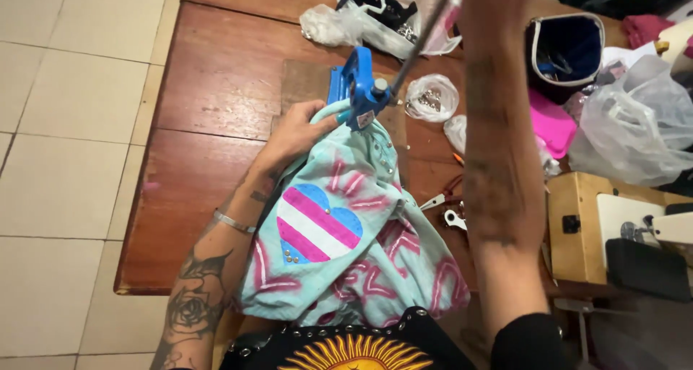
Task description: Attaching metal hardware to a garment using a manual press machine
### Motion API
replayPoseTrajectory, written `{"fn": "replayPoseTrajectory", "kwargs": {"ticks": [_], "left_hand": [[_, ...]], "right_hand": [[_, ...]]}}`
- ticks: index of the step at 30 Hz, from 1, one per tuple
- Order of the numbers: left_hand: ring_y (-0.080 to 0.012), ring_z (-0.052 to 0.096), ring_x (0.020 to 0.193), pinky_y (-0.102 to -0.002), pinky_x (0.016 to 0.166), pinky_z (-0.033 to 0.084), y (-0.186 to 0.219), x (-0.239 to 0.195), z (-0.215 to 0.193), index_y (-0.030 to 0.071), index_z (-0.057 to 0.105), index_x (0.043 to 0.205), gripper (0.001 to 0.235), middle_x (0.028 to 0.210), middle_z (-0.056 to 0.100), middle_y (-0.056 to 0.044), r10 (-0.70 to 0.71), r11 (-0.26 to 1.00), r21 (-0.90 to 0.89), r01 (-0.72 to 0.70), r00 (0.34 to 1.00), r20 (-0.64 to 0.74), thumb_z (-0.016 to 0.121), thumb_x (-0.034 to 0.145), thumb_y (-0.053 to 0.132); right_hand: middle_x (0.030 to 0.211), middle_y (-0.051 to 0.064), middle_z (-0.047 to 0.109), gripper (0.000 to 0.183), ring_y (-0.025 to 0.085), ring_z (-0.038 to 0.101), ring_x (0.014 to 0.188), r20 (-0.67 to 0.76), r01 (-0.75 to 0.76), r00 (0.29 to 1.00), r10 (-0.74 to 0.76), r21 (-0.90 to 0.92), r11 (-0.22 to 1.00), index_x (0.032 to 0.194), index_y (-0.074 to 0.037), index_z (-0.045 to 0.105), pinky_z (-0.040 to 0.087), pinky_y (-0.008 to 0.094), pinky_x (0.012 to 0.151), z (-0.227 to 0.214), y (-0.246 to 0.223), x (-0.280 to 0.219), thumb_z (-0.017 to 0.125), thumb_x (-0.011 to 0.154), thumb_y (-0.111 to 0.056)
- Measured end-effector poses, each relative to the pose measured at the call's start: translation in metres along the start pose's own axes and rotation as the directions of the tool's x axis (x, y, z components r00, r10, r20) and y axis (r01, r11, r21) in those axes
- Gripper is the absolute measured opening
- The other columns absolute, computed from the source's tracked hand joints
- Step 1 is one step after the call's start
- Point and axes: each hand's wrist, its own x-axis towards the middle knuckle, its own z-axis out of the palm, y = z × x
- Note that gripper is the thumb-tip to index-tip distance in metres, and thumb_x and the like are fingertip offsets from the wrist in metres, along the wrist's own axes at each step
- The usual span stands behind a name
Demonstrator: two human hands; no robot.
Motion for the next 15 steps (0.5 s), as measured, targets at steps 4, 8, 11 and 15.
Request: {"fn": "replayPoseTrajectory", "kwargs": {"ticks": [4,8,11,15], "left_hand": [[-0.0026,0.044,0.062,-0.022,0.054,0.035,-0.001,0.000,-0.002,0.017,0.060,0.079,0.018,0.067,0.053,0.008,-0.010,1.000,-0.026,0.010,1.000,0.002,0.059,0.077,0.034],[-0.0026,0.043,0.062,-0.023,0.054,0.034,-0.001,0.001,-0.001,0.016,0.060,0.076,0.021,0.065,0.051,0.008,0.013,0.999,-0.038,-0.014,1.000,-0.013,0.059,0.076,0.037],[-0.0036,0.045,0.063,-0.024,0.055,0.035,-0.002,-0.003,0.000,0.017,0.060,0.076,0.021,0.066,0.053,0.008,-0.017,1.000,0.007,0.017,1.000,0.000,0.057,0.076,0.037],[-0.0057,0.046,0.062,-0.026,0.055,0.034,-0.009,0.006,0.002,0.017,0.058,0.073,0.021,0.064,0.053,0.005,0.018,1.000,0.023,-0.018,1.000,-0.010,0.057,0.076,0.037]], "right_hand": [[0.052,0.008,0.041,0.021,0.018,0.036,0.041,-0.081,0.282,0.957,-0.279,0.021,0.959,0.076,-0.004,0.039,0.028,0.031,0.046,0.008,-0.074,-0.020,0.042,0.091,-0.019],[0.052,0.000,0.036,0.011,0.014,0.040,0.047,0.023,0.277,0.956,-0.294,0.268,0.923,0.083,-0.014,0.037,0.047,0.034,0.070,-0.006,-0.075,-0.058,0.037,0.093,-0.019],[0.054,-0.001,0.037,0.008,0.012,0.037,0.047,-0.032,0.336,0.940,-0.341,0.285,0.898,0.082,-0.016,0.038,0.045,0.034,0.080,-0.004,-0.075,-0.083,0.036,0.089,-0.017],[0.057,-0.002,0.040,0.013,0.012,0.043,0.050,-0.052,0.451,0.892,-0.448,0.099,0.887,0.082,-0.018,0.034,0.037,0.036,0.089,-0.002,-0.082,-0.121,0.031,0.093,-0.023]]}}
